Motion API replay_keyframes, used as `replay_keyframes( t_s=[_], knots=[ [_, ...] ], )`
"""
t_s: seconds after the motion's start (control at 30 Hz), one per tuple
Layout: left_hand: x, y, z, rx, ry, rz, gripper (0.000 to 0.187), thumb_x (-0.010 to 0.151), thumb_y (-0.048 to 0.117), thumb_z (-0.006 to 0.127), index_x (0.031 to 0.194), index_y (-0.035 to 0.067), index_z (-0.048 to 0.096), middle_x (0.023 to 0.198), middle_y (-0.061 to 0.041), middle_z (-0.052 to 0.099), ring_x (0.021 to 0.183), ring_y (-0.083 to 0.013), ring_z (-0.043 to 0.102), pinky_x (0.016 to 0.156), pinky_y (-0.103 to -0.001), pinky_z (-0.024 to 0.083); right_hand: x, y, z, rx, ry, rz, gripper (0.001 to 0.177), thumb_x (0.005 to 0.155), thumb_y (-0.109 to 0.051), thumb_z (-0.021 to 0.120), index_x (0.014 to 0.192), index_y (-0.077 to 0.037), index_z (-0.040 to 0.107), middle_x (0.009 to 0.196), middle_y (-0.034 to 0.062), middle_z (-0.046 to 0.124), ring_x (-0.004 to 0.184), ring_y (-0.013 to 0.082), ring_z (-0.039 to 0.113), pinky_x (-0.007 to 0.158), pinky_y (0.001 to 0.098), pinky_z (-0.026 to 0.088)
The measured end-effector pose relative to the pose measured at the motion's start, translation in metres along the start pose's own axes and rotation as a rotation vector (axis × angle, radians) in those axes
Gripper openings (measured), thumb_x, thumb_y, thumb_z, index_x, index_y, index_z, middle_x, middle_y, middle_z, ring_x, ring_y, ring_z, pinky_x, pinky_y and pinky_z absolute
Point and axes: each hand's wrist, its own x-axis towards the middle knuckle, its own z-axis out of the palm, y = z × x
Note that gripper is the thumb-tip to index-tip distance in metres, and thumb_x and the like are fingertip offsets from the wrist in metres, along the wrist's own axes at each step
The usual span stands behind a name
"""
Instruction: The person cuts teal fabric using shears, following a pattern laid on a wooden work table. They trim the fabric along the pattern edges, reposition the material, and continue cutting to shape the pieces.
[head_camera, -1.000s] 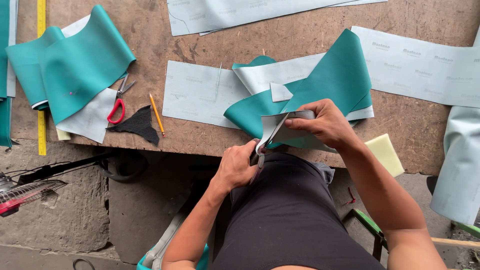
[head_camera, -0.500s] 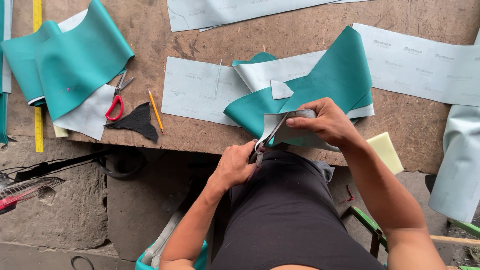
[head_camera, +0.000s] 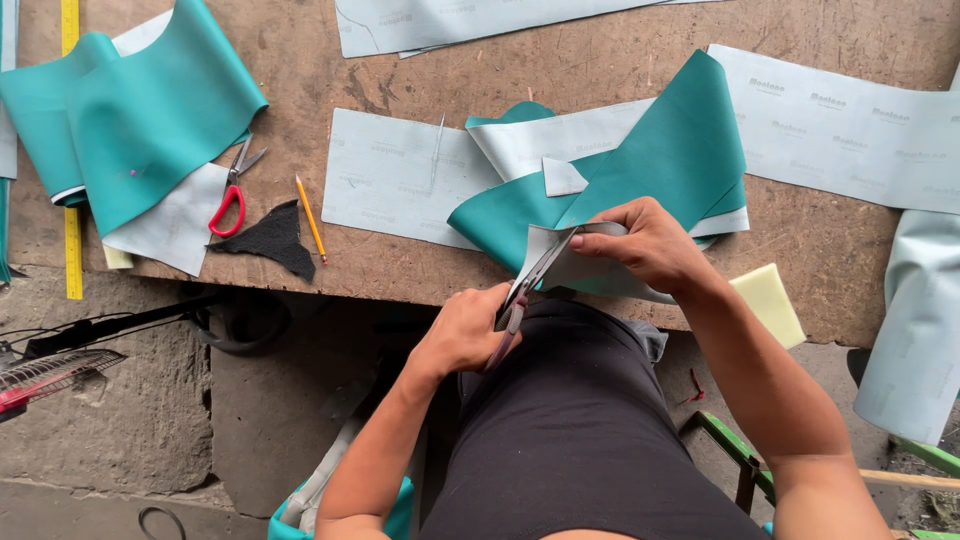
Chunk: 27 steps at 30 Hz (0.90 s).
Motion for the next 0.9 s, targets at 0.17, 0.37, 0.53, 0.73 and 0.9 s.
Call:
replay_keyframes(
  t_s=[0.17, 0.37, 0.53, 0.73, 0.9],
  knots=[
    [0.003, -0.009, 0.008, 0.144, 0.092, 0.045, 0.041, 0.085, 0.049, 0.066, 0.088, 0.009, 0.057, 0.073, -0.021, 0.069, 0.079, -0.0504, 0.071, 0.071, -0.060, 0.053, -0.001, -0.005, 0.002, -0.020, -0.003, 0.027, 0.010, 0.084, -0.016, 0.089, 0.083, -0.008, 0.085, 0.058, 0.0061, 0.071, 0.052, 0.0081, 0.060, 0.056, 0.0202, 0.048],
    [0.007, -0.017, 0.013, 0.164, 0.114, 0.036, 0.040, 0.089, 0.050, 0.062, 0.088, 0.010, 0.056, 0.074, -0.020, 0.069, 0.081, -0.0507, 0.071, 0.074, -0.061, 0.055, 0.000, -0.002, 0.008, -0.030, -0.041, 0.050, 0.010, 0.083, -0.015, 0.089, 0.076, -0.010, 0.084, 0.057, 0.0066, 0.070, 0.052, 0.0099, 0.060, 0.056, 0.0232, 0.049],
    [0.010, -0.026, 0.020, 0.160, 0.118, 0.038, 0.041, 0.089, 0.049, 0.063, 0.089, 0.009, 0.057, 0.073, -0.020, 0.070, 0.083, -0.0509, 0.071, 0.076, -0.062, 0.055, -0.006, -0.022, 0.013, -0.026, -0.069, 0.055, 0.006, 0.082, -0.013, 0.087, 0.079, -0.009, 0.085, 0.058, 0.0044, 0.070, 0.056, 0.0072, 0.058, 0.057, 0.0202, 0.046],
    [0.004, -0.013, 0.009, 0.090, 0.085, 0.034, 0.035, 0.086, 0.043, 0.066, 0.082, 0.010, 0.058, 0.067, -0.018, 0.068, 0.077, -0.0501, 0.070, 0.071, -0.058, 0.054, -0.009, -0.023, 0.010, -0.022, -0.067, 0.035, 0.012, 0.083, -0.018, 0.088, 0.087, -0.007, 0.086, 0.064, 0.0067, 0.074, 0.061, 0.0083, 0.061, 0.061, 0.0224, 0.049],
    [0.001, -0.002, 0.001, -0.004, 0.036, 0.030, 0.032, 0.083, 0.040, 0.068, 0.079, 0.010, 0.058, 0.067, -0.018, 0.069, 0.079, -0.0482, 0.071, 0.071, -0.056, 0.053, -0.007, -0.018, 0.007, -0.015, -0.087, 0.039, 0.010, 0.085, -0.015, 0.087, 0.087, -0.005, 0.085, 0.066, 0.0085, 0.076, 0.062, 0.0101, 0.065, 0.062, 0.0234, 0.051]
  ],
)
